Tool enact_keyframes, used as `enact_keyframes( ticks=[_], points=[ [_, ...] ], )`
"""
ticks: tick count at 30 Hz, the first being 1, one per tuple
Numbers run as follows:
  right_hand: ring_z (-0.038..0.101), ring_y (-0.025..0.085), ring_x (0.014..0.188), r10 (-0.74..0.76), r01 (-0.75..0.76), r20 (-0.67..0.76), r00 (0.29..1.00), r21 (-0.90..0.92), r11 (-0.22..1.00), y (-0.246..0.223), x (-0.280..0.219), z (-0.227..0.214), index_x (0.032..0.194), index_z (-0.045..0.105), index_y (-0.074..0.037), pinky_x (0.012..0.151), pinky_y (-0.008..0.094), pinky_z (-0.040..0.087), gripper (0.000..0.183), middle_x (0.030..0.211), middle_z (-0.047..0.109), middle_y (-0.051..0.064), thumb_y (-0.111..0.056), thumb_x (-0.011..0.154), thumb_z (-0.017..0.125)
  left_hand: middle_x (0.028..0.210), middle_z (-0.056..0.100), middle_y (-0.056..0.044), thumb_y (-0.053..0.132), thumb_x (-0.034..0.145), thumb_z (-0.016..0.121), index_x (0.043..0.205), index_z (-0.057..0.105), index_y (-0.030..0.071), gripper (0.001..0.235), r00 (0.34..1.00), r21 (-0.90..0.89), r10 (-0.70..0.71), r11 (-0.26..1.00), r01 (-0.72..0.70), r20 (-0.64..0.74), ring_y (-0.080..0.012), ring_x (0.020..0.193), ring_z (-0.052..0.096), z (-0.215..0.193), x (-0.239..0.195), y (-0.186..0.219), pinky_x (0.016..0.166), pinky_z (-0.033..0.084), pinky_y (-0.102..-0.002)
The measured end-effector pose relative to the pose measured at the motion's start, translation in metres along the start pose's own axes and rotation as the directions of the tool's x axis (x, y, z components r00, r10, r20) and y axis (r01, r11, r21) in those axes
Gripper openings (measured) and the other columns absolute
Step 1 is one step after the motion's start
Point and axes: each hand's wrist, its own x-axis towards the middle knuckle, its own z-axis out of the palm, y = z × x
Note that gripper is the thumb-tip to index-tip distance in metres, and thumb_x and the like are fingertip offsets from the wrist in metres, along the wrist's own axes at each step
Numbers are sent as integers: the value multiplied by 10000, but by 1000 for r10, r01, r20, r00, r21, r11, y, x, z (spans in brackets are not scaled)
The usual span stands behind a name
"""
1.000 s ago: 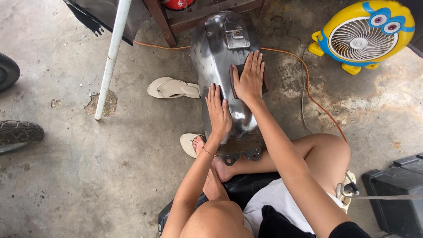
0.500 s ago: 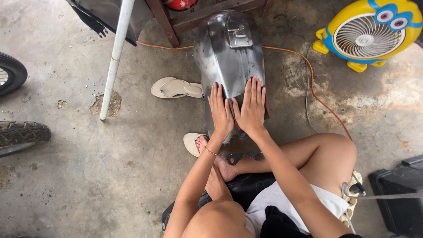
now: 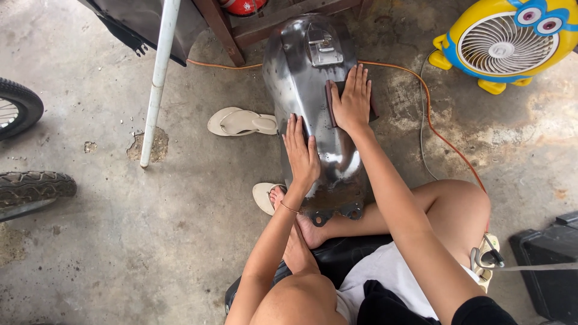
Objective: The person sits cross-legged on the floor and sands a large, curved metal object using a sanding block. They rub the block back and forth across the surface to smooth it.
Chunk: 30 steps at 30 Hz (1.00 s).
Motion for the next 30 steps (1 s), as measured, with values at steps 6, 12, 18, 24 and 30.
enact_keyframes(
  ticks=[6, 12, 18, 24, 30],
  points=[
    [125, 429, 1531, -61, 61, 6, 998, -27, 998, -19, -42, -15, 1576, 189, 67, 1247, 517, 70, 702, 1632, 158, 311, -416, 1120, 415, 1657, 217, -189, 296, 1100, 345, 1591, 273, 86, 538, 1000, 10, 0, 1000, 0, 2, -392, 1527, 212, 3, -2, -5, 1199, 127, -639],
    [174, 459, 1511, -231, 226, -61, 971, -82, 971, -36, -105, -27, 1545, 268, 92, 1227, 541, 107, 722, 1611, 231, 325, -362, 1050, 533, 1664, 202, -184, 292, 1097, 353, 1597, 257, 86, 550, 1000, 41, 8, 999, -8, 4, -385, 1532, 203, 7, -2, -12, 1197, 123, -642],
    [190, 443, 1514, -247, 243, -60, 967, -71, 968, -32, -91, -25, 1550, 269, 81, 1230, 533, 100, 736, 1615, 246, 305, -356, 1033, 558, 1667, 195, -184, 296, 1089, 377, 1600, 251, 86, 567, 1000, 52, 3, 999, -4, 10, -387, 1534, 197, 6, -2, -11, 1190, 129, -654],
    [173, 434, 1523, -165, 164, -31, 986, -43, 986, -19, -35, -11, 1557, 253, 76, 1236, 534, 84, 742, 1620, 219, 310, -417, 1070, 520, 1667, 186, -190, 341, 1073, 450, 1598, 245, 81, 620, 999, 30, -7, 1000, 6, 33, -397, 1535, 183, 1, -1, -3, 1180, 125, -679],
    [148, 393, 1539, -77, 77, 10, 997, -17, 997, -5, -12, -2, 1582, 215, 29, 1248, 518, 69, 723, 1646, 178, 266, -463, 1107, 448, 1670, 183, -181, 320, 1097, 378, 1601, 244, 88, 571, 999, 4, -23, 1000, 23, 32, -392, 1537, 177, 1, -2, -2, 1178, 124, -679]
  ],
)
